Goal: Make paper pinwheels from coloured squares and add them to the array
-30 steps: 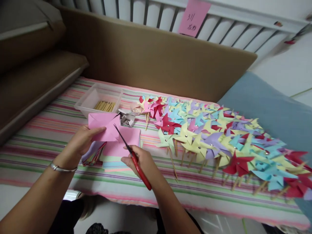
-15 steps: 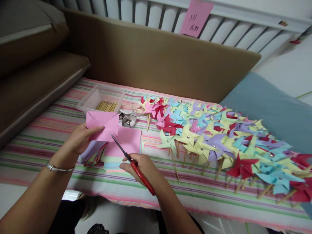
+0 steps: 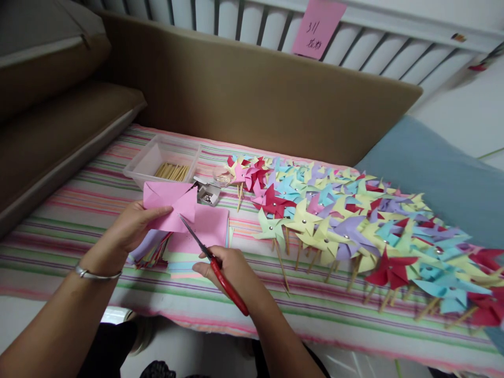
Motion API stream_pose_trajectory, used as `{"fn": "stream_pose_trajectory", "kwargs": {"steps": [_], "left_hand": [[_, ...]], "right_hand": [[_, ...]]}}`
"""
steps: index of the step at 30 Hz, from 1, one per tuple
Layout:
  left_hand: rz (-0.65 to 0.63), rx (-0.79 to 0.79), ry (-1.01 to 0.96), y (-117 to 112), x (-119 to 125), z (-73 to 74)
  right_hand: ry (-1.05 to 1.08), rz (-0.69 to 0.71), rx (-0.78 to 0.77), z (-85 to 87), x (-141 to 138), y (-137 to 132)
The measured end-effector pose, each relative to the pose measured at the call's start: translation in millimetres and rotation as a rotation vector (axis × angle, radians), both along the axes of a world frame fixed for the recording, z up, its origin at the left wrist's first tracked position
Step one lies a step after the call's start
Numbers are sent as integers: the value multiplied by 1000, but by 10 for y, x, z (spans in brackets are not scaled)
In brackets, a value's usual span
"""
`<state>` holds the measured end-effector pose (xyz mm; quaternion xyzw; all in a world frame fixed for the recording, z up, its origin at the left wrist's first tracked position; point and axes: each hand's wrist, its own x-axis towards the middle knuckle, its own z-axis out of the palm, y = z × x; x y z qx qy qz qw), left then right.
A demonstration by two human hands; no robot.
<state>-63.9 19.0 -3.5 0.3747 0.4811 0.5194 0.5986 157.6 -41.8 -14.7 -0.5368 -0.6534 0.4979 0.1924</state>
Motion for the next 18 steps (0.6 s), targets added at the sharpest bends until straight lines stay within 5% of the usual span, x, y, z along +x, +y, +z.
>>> {"fn": "stream_pose_trajectory", "kwargs": {"steps": [18], "left_hand": [[17, -27, 42, 1, -9, -35]], "right_hand": [[-41, 33, 33, 23, -7, 13]]}}
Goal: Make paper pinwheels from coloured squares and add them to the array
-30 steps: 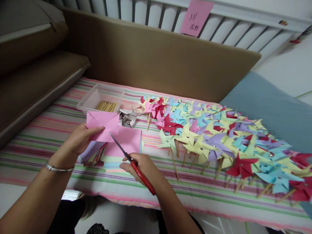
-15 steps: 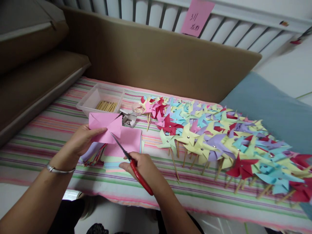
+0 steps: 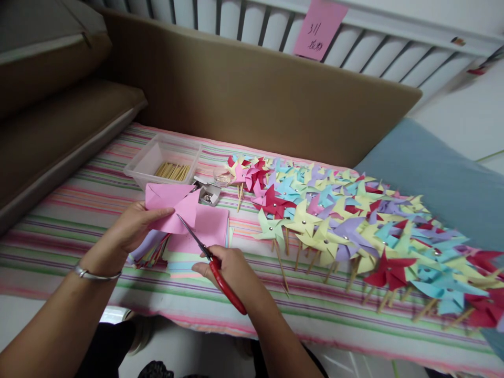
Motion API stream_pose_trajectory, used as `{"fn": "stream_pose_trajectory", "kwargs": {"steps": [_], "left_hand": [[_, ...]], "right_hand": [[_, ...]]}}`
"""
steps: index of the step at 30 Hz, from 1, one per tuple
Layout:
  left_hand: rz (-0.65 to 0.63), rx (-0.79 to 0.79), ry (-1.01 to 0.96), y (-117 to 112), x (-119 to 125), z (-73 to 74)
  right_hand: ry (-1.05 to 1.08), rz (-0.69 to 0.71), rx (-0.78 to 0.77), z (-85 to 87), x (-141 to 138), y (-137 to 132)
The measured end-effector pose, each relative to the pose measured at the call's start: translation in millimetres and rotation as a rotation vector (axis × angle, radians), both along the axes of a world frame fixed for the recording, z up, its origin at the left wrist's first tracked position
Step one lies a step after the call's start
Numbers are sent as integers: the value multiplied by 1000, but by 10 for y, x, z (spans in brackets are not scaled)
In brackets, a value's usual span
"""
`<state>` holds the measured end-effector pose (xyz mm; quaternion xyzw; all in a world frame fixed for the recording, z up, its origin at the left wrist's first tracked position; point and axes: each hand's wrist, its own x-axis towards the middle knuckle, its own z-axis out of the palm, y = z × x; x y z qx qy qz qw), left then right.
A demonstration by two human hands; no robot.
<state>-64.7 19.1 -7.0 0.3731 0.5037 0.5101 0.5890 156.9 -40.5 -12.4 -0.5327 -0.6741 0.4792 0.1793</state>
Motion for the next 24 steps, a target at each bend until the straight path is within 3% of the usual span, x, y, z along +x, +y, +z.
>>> {"fn": "stream_pose_trajectory", "kwargs": {"steps": [16, 24], "left_hand": [[-18, 8, -15, 12, -16, -3], [19, -7, 3, 41, -62, -15]], "right_hand": [[2, 19, -25, -5, 7, 23], [-132, 137, 99, 32, 82, 46]]}}
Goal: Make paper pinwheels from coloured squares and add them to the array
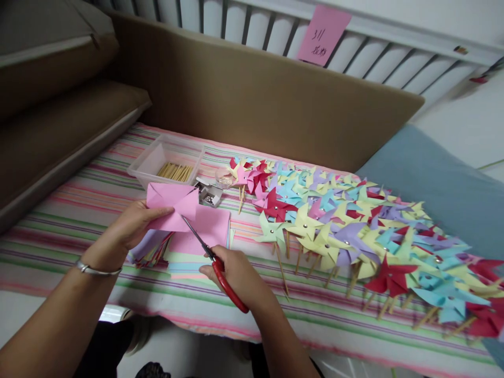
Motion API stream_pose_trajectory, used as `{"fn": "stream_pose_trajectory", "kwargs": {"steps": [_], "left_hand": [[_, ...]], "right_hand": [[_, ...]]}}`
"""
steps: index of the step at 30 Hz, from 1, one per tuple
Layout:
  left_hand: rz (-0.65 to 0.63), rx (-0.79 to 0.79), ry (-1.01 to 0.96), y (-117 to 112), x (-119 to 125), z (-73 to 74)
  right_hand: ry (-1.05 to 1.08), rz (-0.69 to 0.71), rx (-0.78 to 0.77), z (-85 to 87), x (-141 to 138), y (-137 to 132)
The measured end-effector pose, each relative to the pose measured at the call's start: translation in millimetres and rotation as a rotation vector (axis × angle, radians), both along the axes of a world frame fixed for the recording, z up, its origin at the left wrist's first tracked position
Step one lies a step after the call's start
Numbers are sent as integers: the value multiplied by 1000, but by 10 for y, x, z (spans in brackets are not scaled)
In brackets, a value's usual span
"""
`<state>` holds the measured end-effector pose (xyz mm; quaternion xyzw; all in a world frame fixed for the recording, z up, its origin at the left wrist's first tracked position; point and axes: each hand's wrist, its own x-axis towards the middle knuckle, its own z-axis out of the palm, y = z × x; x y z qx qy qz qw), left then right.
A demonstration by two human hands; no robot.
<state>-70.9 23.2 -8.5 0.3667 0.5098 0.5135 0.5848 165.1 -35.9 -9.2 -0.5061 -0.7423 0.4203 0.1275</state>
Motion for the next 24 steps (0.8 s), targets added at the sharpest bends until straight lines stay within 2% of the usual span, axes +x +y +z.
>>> {"fn": "stream_pose_trajectory", "kwargs": {"steps": [4, 7, 10, 13, 15, 19, 22, 24], "left_hand": [[2, -42, -41, 2, -40, 54], [-12, -72, -30, -5, -69, 80], [-69, -76, -15, -26, -45, 74], [-166, -103, 18, -61, 66, 54], [-261, -126, 41, -88, 177, 44], [-465, -168, 133, -132, 401, 52], [-572, -169, 217, -145, 494, 64], [-589, -174, 222, -139, 511, 60]], "right_hand": [[-30, 95, 8, 104, 192, 9], [9, 109, -34, 197, 322, 11], [109, -30, 17, 209, 320, 27], [288, -304, 99, 137, 192, 65], [447, -450, 93, 76, 98, 104], [675, -462, 28, -12, 28, 176], [713, -441, 18, -34, 48, 187], [716, -456, 22, -35, 59, 182]]}}
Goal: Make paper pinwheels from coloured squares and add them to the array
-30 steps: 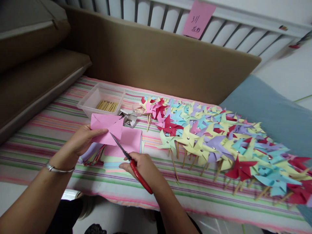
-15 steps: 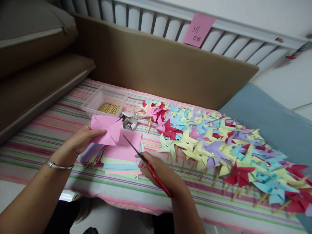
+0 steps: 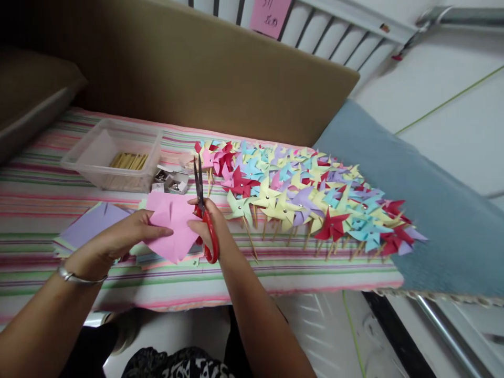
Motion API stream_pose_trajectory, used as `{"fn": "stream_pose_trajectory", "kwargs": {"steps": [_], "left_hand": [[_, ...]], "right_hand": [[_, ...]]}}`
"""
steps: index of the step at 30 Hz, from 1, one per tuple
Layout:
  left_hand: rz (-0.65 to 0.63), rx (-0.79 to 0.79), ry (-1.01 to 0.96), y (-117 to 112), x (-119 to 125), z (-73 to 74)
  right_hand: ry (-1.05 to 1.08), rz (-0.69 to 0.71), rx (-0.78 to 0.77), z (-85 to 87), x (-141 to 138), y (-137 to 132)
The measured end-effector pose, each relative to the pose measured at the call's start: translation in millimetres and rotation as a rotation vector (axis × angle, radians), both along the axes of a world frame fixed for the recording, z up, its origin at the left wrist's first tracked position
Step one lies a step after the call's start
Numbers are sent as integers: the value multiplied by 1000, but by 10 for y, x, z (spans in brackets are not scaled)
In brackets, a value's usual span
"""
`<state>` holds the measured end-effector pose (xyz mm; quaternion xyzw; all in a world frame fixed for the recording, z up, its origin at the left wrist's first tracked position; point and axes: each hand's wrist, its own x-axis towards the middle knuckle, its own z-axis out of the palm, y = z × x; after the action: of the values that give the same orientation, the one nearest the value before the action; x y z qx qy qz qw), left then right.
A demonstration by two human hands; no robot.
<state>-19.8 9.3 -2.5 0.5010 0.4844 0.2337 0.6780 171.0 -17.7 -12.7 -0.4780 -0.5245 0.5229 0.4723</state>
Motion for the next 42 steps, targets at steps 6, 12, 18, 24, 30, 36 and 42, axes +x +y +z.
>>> {"fn": "stream_pose_trajectory", "kwargs": {"steps": [6, 12, 18, 24, 30, 36, 42], "left_hand": [[400, -50, -426, 4, 104, -135], [478, -99, -650, -144, 470, -216], [530, 62, -534, -62, 380, -186], [596, 188, -317, 86, -82, -176], [584, 198, -272, 160, -355, -134], [596, 174, -241, 187, -410, -108], [567, 163, -273, 174, -469, -55]], "right_hand": [[57, -283, 29, -2, -23, 32], [11, -450, 122, -80, -139, 42], [-10, -314, 101, -111, -151, 9], [-185, 43, 17, -8, -29, -82], [-421, 297, -134, -9, -20, -174], [-507, 355, -165, 2, -45, -189], [-543, 394, -224, 78, -32, -195]]}}
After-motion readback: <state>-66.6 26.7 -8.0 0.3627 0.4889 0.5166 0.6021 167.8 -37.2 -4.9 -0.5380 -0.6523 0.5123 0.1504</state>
